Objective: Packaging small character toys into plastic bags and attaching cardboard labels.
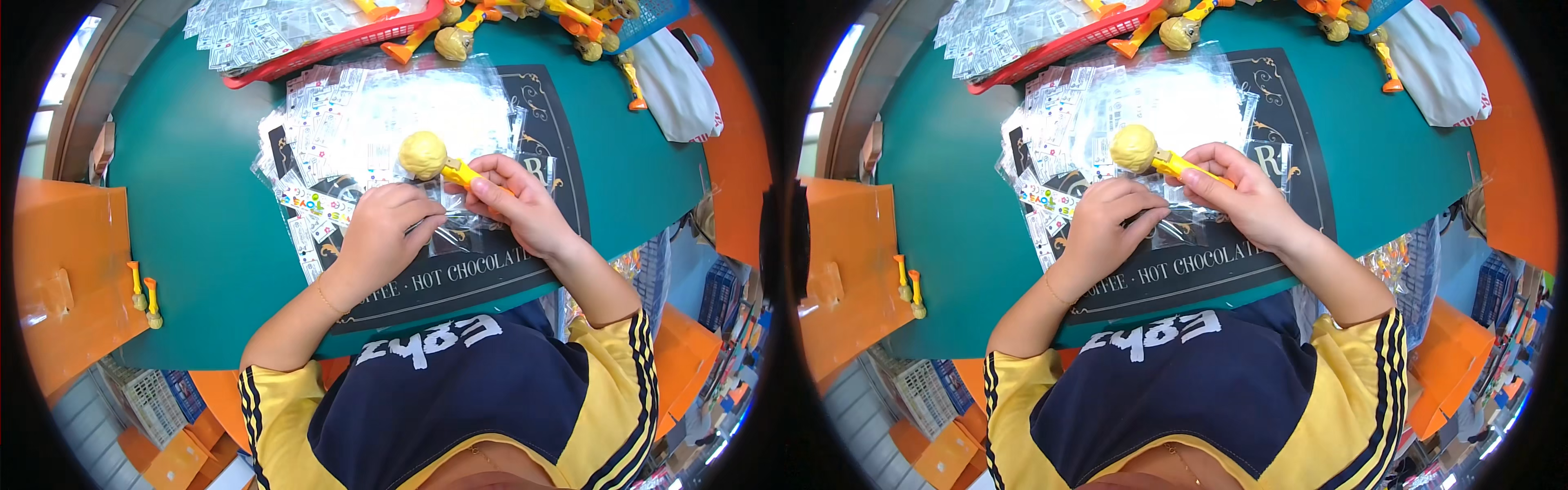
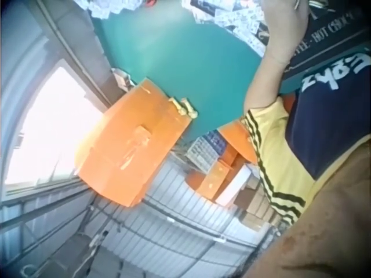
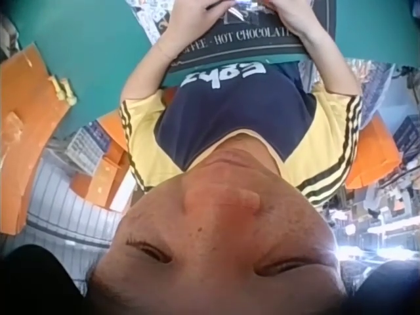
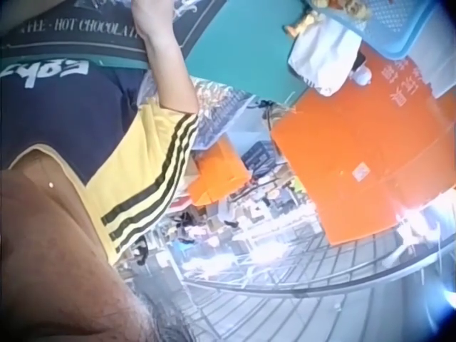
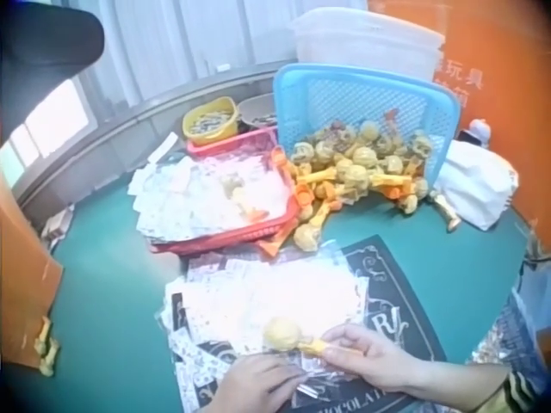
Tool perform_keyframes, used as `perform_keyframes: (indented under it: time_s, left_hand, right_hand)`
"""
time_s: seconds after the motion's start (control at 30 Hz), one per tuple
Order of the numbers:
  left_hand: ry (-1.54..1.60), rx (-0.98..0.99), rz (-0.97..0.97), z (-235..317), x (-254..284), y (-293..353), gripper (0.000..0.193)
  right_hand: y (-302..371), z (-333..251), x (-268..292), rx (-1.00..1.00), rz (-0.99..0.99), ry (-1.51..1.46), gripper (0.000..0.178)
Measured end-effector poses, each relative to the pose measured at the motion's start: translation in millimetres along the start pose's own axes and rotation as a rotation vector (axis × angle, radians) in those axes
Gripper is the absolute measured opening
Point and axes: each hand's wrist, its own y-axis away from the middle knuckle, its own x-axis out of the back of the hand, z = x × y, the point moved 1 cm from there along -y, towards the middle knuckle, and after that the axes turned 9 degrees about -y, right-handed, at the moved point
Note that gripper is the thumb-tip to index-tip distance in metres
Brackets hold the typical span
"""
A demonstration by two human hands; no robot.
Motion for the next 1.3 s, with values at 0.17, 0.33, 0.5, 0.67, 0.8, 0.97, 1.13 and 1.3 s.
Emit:
perform_keyframes:
  time_s: [0.17, 0.33, 0.5, 0.67, 0.8, 0.97, 1.13, 1.3]
  left_hand:
    - [0.035, 0.004, 0.027, 2.7, 5.7, 0.1, 0.008]
    - [0.212, 0.175, -0.049, 1.7, 9.7, 1.9, 0.008]
    - [0.297, 0.203, 0.029, 2.1, 10.1, 3.7, 0.007]
    - [0.246, 0.148, 0.109, 1.2, 8.6, 4.2, 0.007]
    - [0.182, 0.069, 0.135, 4.3, 11.3, 4.1, 0.007]
    - [0.165, 0.041, 0.182, 4.8, 15.4, 2.1, 0.007]
    - [0.153, 0.036, 0.095, 11.7, 17.3, 3.6, 0.010]
    - [0.158, 0.022, 0.101, 16.5, 16.0, 2.0, 0.011]
  right_hand:
    - [0.0, 1.0, -1.2, 0.037, 0.003, 0.056, 0.027]
    - [1.6, -3.0, 0.2, 0.019, -0.006, 0.011, 0.027]
    - [19.2, -29.5, 25.9, 0.094, 0.022, 0.140, 0.022]
    - [38.2, -60.8, 17.6, 0.265, -0.012, 0.716, 0.021]
    - [35.3, -68.7, 11.7, 0.355, -0.130, 1.042, 0.022]
    - [36.7, -82.6, 16.1, 0.224, -0.058, 1.105, 0.022]
    - [23.4, -69.5, 12.9, 0.278, -0.287, 0.961, 0.020]
    - [11.7, -37.8, -3.7, 0.051, -0.229, 0.658, 0.025]
